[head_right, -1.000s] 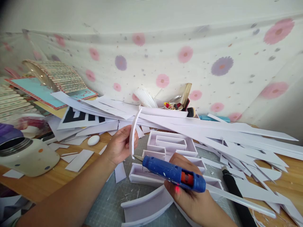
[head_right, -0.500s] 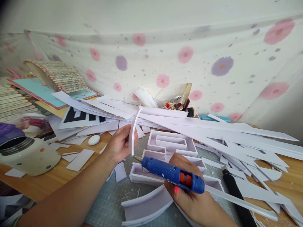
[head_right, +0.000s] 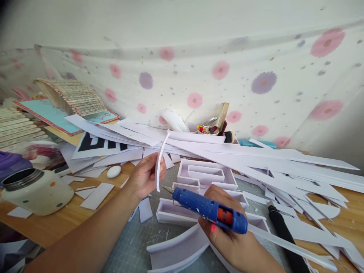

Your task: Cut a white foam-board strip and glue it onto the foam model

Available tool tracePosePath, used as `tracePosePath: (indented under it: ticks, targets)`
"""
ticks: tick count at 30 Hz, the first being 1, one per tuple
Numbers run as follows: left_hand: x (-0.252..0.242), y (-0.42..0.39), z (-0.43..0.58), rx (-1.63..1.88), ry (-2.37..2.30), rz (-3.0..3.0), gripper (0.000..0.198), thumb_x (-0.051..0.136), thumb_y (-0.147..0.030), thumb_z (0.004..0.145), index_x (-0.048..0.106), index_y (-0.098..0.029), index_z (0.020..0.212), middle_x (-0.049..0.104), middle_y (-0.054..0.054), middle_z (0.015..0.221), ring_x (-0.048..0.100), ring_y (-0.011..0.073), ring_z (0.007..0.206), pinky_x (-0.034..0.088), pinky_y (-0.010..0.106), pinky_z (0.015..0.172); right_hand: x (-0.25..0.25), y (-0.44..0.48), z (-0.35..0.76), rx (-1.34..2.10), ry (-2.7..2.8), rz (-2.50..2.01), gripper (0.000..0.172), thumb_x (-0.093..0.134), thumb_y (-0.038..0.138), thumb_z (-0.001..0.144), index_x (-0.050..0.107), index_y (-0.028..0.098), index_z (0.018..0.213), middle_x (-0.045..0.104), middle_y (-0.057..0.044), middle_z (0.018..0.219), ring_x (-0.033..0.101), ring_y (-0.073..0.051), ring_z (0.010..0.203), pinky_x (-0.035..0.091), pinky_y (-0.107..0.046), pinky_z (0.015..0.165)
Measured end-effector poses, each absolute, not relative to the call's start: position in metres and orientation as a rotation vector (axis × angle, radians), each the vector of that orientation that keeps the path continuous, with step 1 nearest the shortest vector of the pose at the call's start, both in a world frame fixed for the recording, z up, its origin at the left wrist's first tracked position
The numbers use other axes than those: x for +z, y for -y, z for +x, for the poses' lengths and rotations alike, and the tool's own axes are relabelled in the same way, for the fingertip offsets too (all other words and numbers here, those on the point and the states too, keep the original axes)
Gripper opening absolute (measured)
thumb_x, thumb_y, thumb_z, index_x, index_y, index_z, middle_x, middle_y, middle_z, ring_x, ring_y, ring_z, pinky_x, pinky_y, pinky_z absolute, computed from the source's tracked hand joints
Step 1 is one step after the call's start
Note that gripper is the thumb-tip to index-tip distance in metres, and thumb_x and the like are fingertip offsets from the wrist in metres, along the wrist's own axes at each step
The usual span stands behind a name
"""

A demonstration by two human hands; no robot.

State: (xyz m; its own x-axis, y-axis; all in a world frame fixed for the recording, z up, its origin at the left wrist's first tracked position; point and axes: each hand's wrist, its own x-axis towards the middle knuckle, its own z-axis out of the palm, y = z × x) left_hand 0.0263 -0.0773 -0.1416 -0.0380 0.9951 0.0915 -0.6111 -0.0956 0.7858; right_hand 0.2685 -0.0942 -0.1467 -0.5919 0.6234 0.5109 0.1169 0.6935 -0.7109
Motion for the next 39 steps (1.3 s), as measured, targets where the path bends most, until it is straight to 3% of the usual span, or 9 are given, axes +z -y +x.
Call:
tracePosePath:
  ticks: [7,21,39]
  targets:
    - [-0.141,0.080,0.031,1.459,-0.681,0.800,0.039,0.083,-0.042,0.063,0.058,-0.013,0.063,0.045,-0.007,0.046,0.027,0.0007,0.035,0.016,0.016,0.036,-0.140,0.095,0.266,0.836,2.099,-0.579,0.021,0.049,0.031,0.094,0.047,0.022,0.075,0.047,0.002,0.070,0.045,-0.014,0.060,0.034,-0.026,0.052]
    - [-0.143,0.081,0.031,1.410,-0.702,0.809,0.039,0.083,-0.042,0.062,0.057,-0.014,0.065,0.044,-0.008,0.044,0.026,0.0011,0.034,0.015,0.017,0.037,-0.141,0.093,0.265,0.820,2.126,-0.513,0.027,0.048,0.033,0.095,0.041,0.021,0.071,0.045,0.002,0.070,0.043,-0.014,0.061,0.032,-0.027,0.053]
    - [-0.143,0.082,0.033,1.382,-0.717,0.818,0.041,0.084,-0.045,0.061,0.058,-0.013,0.064,0.046,-0.007,0.046,0.028,0.0008,0.034,0.017,0.017,0.037,-0.137,0.095,0.266,0.808,2.121,-0.550,0.035,0.044,0.042,0.097,0.046,0.021,0.070,0.047,0.000,0.067,0.044,-0.015,0.059,0.035,-0.028,0.053]
